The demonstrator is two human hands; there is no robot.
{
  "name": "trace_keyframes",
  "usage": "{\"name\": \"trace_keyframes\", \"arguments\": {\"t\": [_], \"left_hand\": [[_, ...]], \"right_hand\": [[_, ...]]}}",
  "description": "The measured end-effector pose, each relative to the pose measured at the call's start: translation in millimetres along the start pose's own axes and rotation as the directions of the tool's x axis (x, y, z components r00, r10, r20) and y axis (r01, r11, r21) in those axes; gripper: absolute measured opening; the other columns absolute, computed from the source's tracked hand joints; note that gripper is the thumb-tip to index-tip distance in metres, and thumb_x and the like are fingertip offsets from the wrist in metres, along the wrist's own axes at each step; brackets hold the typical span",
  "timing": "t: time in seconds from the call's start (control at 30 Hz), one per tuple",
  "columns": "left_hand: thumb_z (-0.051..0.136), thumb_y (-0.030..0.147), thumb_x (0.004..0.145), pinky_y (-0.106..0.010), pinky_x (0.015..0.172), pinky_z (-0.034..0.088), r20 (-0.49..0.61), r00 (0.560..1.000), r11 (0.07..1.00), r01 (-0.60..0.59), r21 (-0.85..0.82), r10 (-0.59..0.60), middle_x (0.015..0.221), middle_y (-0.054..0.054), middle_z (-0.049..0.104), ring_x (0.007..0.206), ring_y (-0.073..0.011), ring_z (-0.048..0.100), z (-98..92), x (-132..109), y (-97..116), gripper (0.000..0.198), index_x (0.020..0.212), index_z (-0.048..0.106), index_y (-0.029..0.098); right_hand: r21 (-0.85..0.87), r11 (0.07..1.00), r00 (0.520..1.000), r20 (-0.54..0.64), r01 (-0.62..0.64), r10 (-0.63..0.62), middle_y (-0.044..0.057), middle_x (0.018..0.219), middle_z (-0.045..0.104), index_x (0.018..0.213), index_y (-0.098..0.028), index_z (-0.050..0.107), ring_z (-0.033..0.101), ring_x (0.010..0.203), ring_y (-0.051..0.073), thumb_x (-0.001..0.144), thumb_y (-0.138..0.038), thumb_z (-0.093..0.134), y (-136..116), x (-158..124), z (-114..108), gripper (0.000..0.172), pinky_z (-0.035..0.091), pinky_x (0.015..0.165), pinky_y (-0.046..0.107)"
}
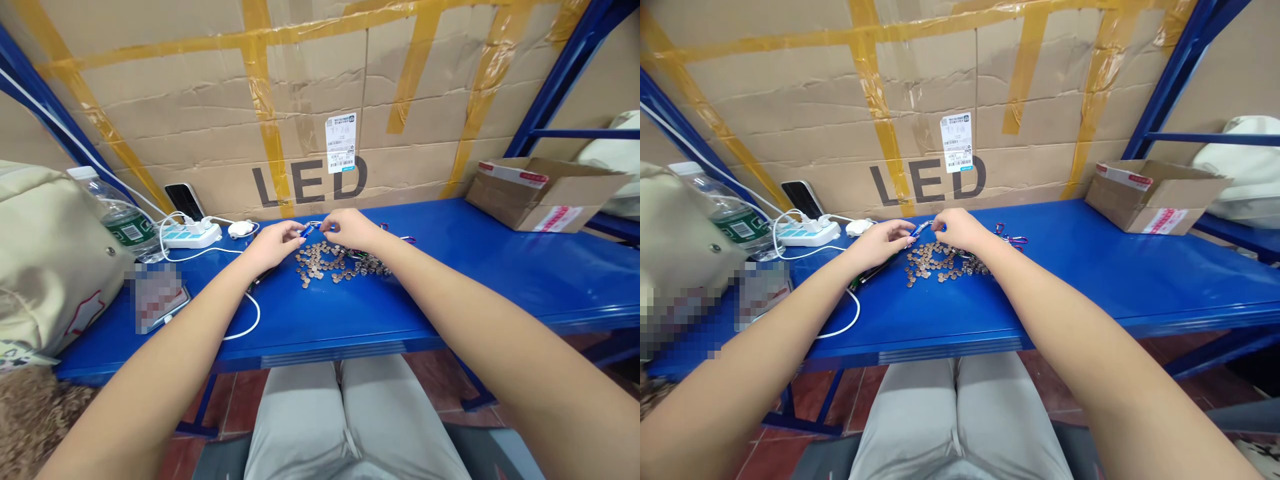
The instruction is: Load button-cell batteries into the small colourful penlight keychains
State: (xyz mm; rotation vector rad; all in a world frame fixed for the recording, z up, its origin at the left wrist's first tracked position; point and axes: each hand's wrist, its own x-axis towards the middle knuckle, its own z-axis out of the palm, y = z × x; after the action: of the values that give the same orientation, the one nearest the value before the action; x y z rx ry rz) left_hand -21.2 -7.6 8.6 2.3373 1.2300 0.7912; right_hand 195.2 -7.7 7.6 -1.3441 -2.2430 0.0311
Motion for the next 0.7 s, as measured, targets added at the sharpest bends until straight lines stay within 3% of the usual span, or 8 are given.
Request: {"name": "trace_keyframes", "arguments": {"t": [0.1, 0.23, 0.7], "left_hand": [[0.061, 0.029, 0.082, -0.036, 0.085, 0.051, 0.005, 1.000, 1.000, -0.017, -0.010, 0.017, 0.108, -0.007, 0.071, 0.093, -0.0201, 0.066, 2.8, 0.5, -1.3, 0.029, 0.109, 0.064, 0.019], [0.064, 0.027, 0.080, -0.036, 0.085, 0.053, -0.020, 1.000, 0.996, -0.015, -0.087, 0.013, 0.102, -0.007, 0.070, 0.094, -0.0199, 0.066, 5.1, 0.5, 0.7, 0.022, 0.100, 0.062, 0.018], [0.065, 0.022, 0.078, -0.036, 0.088, 0.052, -0.024, 1.000, 0.984, -0.022, -0.178, 0.018, 0.096, -0.006, 0.070, 0.093, -0.0184, 0.068, 6.7, -2.2, 6.0, 0.016, 0.092, 0.058, 0.018]], "right_hand": [[0.242, 0.970, 0.994, -0.100, -0.020, 0.046, 0.006, 0.091, 0.075, 0.095, -0.015, 0.075, 0.065, 0.079, 0.016, 0.078, -0.020, 0.060, -7.5, -3.6, -6.3, 0.023, 0.050, 0.075, 0.029], [0.364, 0.931, 0.991, -0.130, 0.022, 0.027, 0.006, 0.089, 0.074, 0.093, -0.015, 0.075, 0.064, 0.079, 0.016, 0.077, -0.021, 0.060, -16.6, -6.5, -8.8, 0.023, 0.050, 0.074, 0.031], [0.330, 0.907, 0.942, -0.289, 0.263, -0.168, 0.005, 0.092, 0.070, 0.088, -0.017, 0.072, 0.062, 0.081, 0.014, 0.082, -0.021, 0.060, -21.3, -7.6, -3.2, 0.014, 0.049, 0.076, 0.031]]}}
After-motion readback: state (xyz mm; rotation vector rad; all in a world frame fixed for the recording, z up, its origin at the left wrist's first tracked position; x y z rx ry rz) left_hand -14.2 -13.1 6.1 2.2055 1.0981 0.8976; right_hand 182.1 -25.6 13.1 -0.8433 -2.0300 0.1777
